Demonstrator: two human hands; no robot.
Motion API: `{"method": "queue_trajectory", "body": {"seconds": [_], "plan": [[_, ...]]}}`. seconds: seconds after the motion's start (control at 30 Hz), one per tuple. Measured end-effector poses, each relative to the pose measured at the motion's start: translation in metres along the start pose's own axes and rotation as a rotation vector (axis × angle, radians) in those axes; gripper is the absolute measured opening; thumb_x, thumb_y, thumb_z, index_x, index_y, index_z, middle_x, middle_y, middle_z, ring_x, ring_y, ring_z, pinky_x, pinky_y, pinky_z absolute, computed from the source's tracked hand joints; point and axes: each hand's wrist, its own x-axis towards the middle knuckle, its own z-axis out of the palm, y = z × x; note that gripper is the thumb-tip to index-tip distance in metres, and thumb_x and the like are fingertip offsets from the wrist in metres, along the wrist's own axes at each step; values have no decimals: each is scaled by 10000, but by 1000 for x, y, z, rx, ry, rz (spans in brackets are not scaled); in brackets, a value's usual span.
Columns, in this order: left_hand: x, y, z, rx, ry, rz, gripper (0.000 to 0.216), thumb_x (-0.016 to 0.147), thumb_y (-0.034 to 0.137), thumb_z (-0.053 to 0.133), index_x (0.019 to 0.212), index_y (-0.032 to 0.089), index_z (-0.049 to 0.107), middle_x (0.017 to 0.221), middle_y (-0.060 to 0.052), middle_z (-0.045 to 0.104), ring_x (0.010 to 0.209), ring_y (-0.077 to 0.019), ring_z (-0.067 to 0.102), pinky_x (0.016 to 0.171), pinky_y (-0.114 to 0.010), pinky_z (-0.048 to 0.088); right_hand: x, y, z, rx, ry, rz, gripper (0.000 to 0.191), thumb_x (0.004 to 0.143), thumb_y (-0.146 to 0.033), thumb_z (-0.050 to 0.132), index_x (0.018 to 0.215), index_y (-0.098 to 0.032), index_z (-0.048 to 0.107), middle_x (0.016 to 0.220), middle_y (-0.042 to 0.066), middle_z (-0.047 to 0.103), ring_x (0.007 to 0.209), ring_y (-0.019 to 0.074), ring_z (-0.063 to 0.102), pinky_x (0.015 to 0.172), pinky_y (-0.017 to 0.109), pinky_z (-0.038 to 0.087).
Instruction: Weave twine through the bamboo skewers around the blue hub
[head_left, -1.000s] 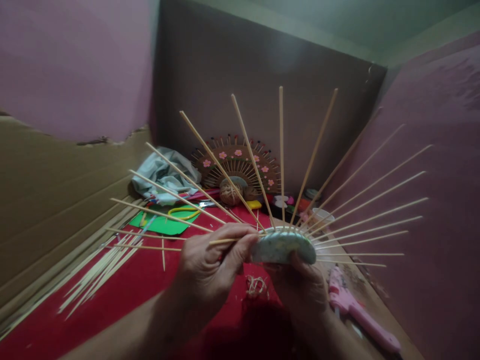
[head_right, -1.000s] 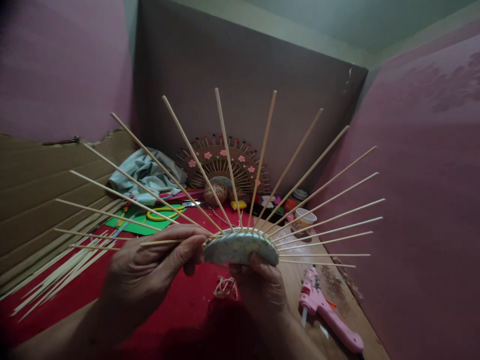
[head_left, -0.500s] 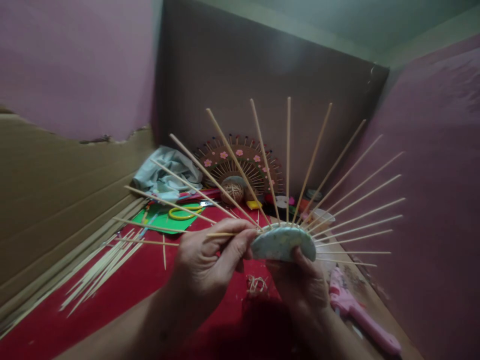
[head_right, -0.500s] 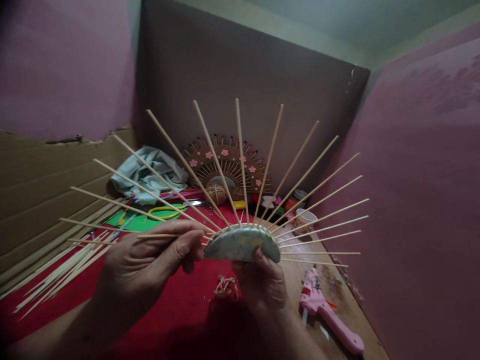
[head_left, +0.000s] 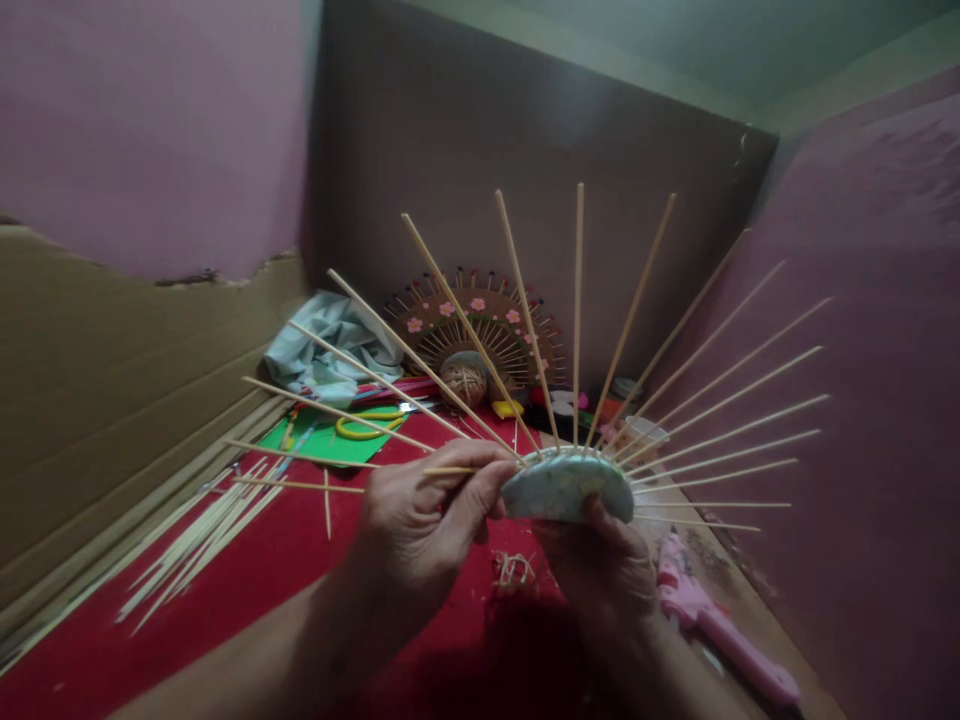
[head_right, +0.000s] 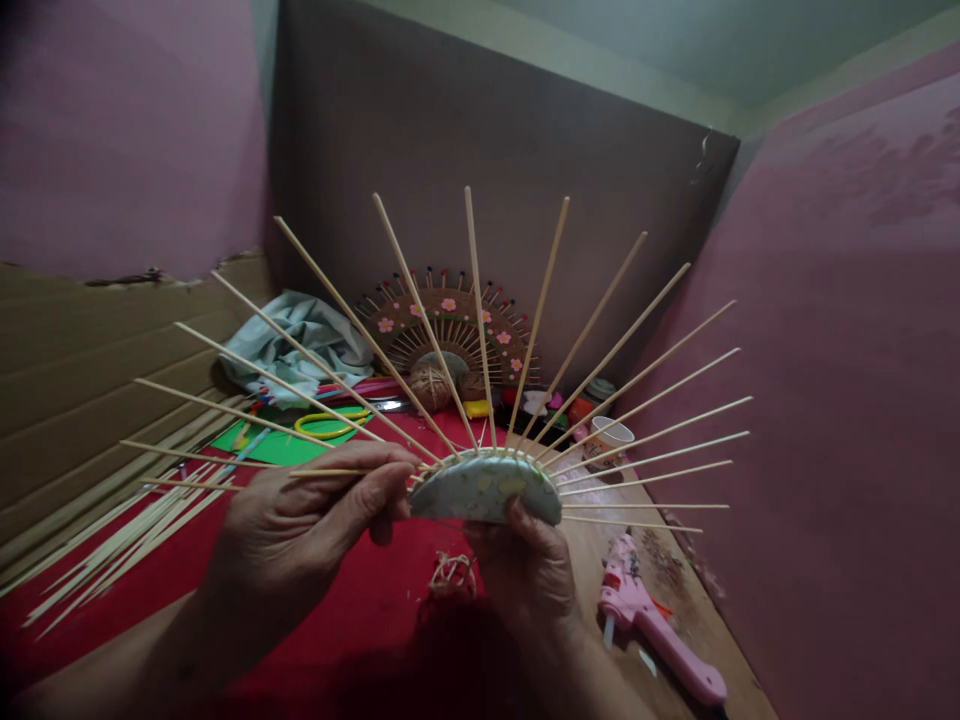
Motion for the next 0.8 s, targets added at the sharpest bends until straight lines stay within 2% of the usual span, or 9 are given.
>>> {"method": "queue_trajectory", "body": {"seconds": [0.2,0.4,0.57,0.63,0.8], "plan": [[0,0,0,13,13,-13,107,820,181,546,814,170,652,567,47,606,455,-44,542,432,-130,457,0,0,-1,-4,2,-1,304,562,-165,757,846,-249,688,826,-9,718,786,186,653,822,378,503],[0,-1,1,37,27,30,107,820,168,547,825,156,653,597,36,634,457,-42,551,437,-127,463,-1,-1,0,-29,-1,-2,306,570,-169,754,857,-252,686,742,-19,713,755,180,653,849,398,489],[-1,-4,0,82,33,71,105,821,156,543,817,162,648,596,39,635,460,-41,554,439,-124,464,-1,0,0,-36,2,-15,354,577,-173,748,912,-262,673,776,-20,714,764,182,651,861,412,477],[-1,-4,0,91,30,86,103,821,159,541,815,167,643,588,41,631,453,-44,551,435,-128,465,-2,0,1,-27,-3,-12,360,577,-169,748,916,-262,671,783,-20,712,749,177,648,831,398,492],[2,0,1,127,9,50,128,825,158,521,782,165,641,549,35,618,444,-56,543,415,-136,452,-3,0,5,-53,28,-12,335,572,-166,754,886,-253,677,674,-16,693,715,175,640,627,301,527]]}}
